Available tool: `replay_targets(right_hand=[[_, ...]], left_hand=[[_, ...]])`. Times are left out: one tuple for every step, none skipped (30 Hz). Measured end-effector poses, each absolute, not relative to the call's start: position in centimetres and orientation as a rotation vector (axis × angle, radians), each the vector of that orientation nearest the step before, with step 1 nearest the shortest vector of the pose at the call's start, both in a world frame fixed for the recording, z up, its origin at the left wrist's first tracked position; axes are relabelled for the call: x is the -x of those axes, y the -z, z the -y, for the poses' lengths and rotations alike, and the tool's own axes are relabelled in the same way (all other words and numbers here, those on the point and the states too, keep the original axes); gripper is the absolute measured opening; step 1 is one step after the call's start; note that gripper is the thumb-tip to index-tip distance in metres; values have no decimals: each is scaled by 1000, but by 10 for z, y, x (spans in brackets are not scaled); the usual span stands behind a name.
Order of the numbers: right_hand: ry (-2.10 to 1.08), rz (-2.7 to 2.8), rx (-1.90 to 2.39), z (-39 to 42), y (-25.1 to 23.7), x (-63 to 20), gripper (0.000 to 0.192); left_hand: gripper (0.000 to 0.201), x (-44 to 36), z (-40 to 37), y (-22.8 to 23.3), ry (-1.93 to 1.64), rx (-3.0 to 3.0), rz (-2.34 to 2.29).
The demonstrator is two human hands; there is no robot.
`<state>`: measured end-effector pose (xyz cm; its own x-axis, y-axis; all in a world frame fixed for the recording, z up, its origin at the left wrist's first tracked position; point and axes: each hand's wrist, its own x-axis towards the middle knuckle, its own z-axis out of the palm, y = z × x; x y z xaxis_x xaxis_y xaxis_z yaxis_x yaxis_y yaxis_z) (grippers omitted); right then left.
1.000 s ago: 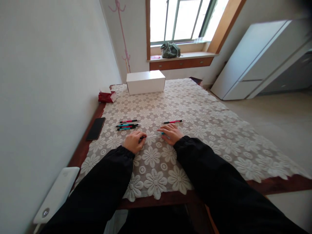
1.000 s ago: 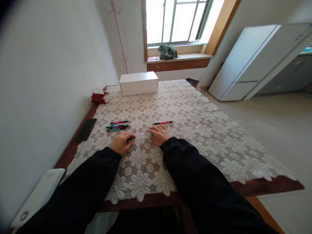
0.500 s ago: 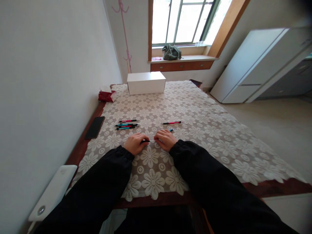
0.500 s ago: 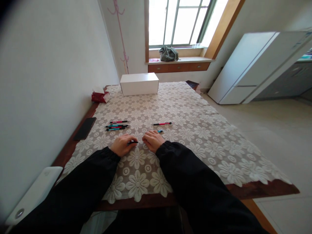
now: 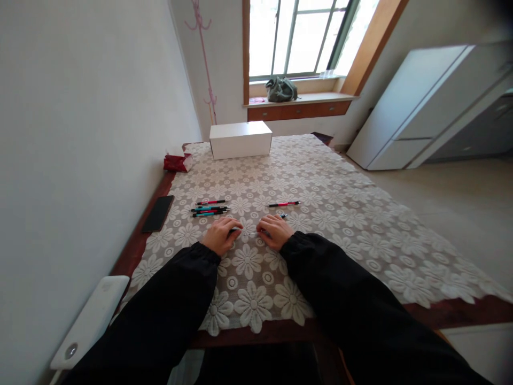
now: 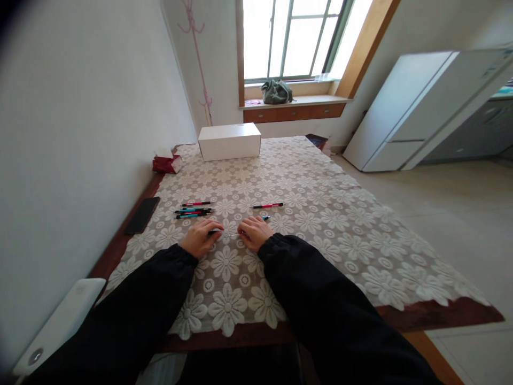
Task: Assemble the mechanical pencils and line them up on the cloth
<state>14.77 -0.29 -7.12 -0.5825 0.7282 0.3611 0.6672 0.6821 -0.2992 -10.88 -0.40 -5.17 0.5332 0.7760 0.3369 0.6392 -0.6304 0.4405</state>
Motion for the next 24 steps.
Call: replay_targets(right_hand=[[-183, 2444, 1056, 3, 71, -147, 9], [-187, 2452, 1028, 3, 72, -147, 9], [-190, 2459, 998, 3, 72, -146, 10], [-191, 2464, 971, 3, 72, -145, 10], [-192, 2468, 949, 3, 72, -145, 11], [-191, 2472, 934, 3, 72, -145, 12], [-190, 2477, 929, 3, 71, -146, 12], [-185, 2481, 933, 2, 71, -148, 12], [-176, 2484, 947, 2, 70, -150, 12], [-162, 2484, 969, 1, 69, -152, 11], [-145, 2483, 995, 0, 69, -155, 11], [-129, 2481, 1022, 0, 68, -158, 10], [-117, 2482, 1043, -1, 67, -160, 9], [-115, 2491, 1054, -1, 66, -162, 9], [-118, 2500, 1054, -2, 65, -164, 8], [-126, 2508, 1044, -2, 65, -166, 8], [-131, 2507, 1029, -2, 64, -168, 9], [-130, 2492, 1018, -3, 64, -170, 11], [-122, 2465, 1013, -4, 64, -172, 13], [-108, 2430, 1019, -6, 63, -174, 16], [-89, 2392, 1035, -8, 64, -177, 19], [-73, 2356, 1057, -10, 64, -180, 22], [-60, 2327, 1080, -13, 65, -183, 25], [-52, 2307, 1101, -15, 65, -186, 28]], left_hand=[[15, 108, 5, 51, -756, -2519, -1137], [15, 107, 5, 51, -750, -2530, -1090], [15, 106, 6, 50, -734, -2542, -1053], [15, 106, 6, 50, -711, -2552, -1026], [14, 105, 7, 50, -689, -2559, -1010], [12, 105, 7, 50, -673, -2561, -1006], [12, 106, 7, 50, -668, -2559, -1014], [11, 106, 6, 50, -670, -2554, -1032], [10, 107, 6, 50, -675, -2550, -1052], [9, 107, 6, 50, -679, -2547, -1071], [8, 108, 6, 49, -681, -2546, -1086], [7, 108, 6, 49, -680, -2544, -1097], [6, 108, 6, 49, -679, -2540, -1105], [5, 109, 6, 48, -679, -2535, -1111], [6, 109, 6, 48, -678, -2530, -1116], [6, 109, 6, 47, -678, -2526, -1121], [7, 109, 7, 47, -680, -2524, -1126], [9, 109, 7, 47, -683, -2524, -1131], [10, 109, 8, 47, -686, -2523, -1135], [11, 109, 8, 47, -689, -2522, -1136], [13, 110, 8, 48, -691, -2521, -1135], [15, 110, 8, 48, -693, -2520, -1134], [16, 110, 8, 49, -692, -2521, -1131], [17, 110, 8, 49, -689, -2524, -1128]])
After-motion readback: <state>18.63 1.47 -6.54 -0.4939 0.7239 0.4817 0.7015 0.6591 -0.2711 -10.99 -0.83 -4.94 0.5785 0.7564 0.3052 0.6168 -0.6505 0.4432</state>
